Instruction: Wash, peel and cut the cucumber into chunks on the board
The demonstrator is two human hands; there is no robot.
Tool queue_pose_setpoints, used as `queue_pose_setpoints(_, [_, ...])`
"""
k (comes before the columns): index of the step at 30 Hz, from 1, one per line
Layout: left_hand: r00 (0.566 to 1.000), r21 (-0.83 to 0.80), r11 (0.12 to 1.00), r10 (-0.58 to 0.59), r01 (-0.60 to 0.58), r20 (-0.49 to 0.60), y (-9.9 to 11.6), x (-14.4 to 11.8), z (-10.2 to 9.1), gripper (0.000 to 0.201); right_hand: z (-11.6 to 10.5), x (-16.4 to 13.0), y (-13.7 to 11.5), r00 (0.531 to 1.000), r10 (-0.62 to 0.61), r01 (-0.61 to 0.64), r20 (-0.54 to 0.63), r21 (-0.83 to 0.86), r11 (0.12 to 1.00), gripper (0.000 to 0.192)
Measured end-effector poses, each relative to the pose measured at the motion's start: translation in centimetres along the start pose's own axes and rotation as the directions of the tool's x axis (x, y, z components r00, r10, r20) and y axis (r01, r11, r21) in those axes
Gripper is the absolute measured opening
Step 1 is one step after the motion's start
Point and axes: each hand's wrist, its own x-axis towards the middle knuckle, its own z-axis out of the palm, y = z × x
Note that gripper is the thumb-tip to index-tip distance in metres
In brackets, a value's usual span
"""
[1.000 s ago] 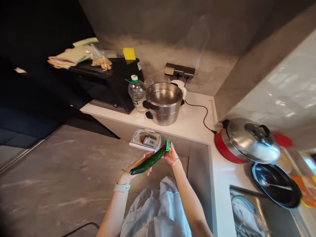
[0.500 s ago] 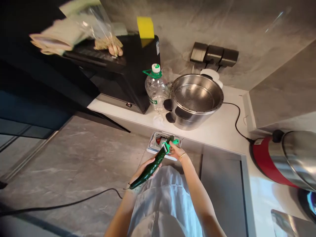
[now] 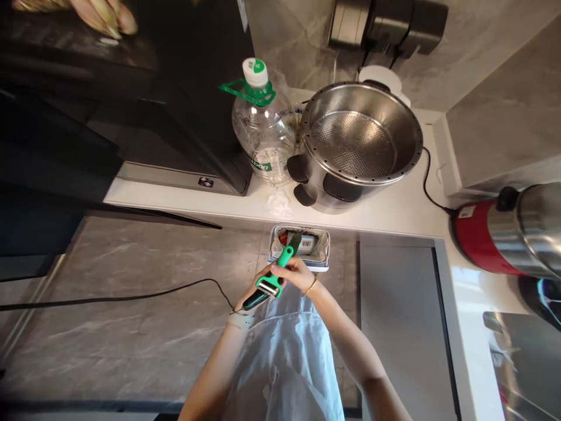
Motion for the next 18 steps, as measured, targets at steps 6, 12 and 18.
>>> queue_pose_setpoints(6, [1.0, 0.084, 0.996, -0.007, 0.007, -0.001, 0.2, 0.7, -0.8, 0.049, -0.4, 0.7, 1.1, 1.0, -0.024, 0.023, -0.013, -0.013, 1.0, 0.04])
queue_pose_setpoints(12, [0.953, -0.19, 0.941, -0.25, 0.281, 0.172, 0.5, 1.4, -0.9, 0.037, -3.8, 2.7, 2.4, 0.972, -0.083, 0.066, -0.218, -0.084, 0.994, 0.041])
queue_pose_setpoints(18, [0.945, -0.13, 0.943, -0.284, 0.306, 0.161, 1.4, 0.6, -0.3, 0.039, -8.0, 5.4, 4.5, 0.922, -0.109, 0.072, -0.372, -0.111, 0.991, 0.032])
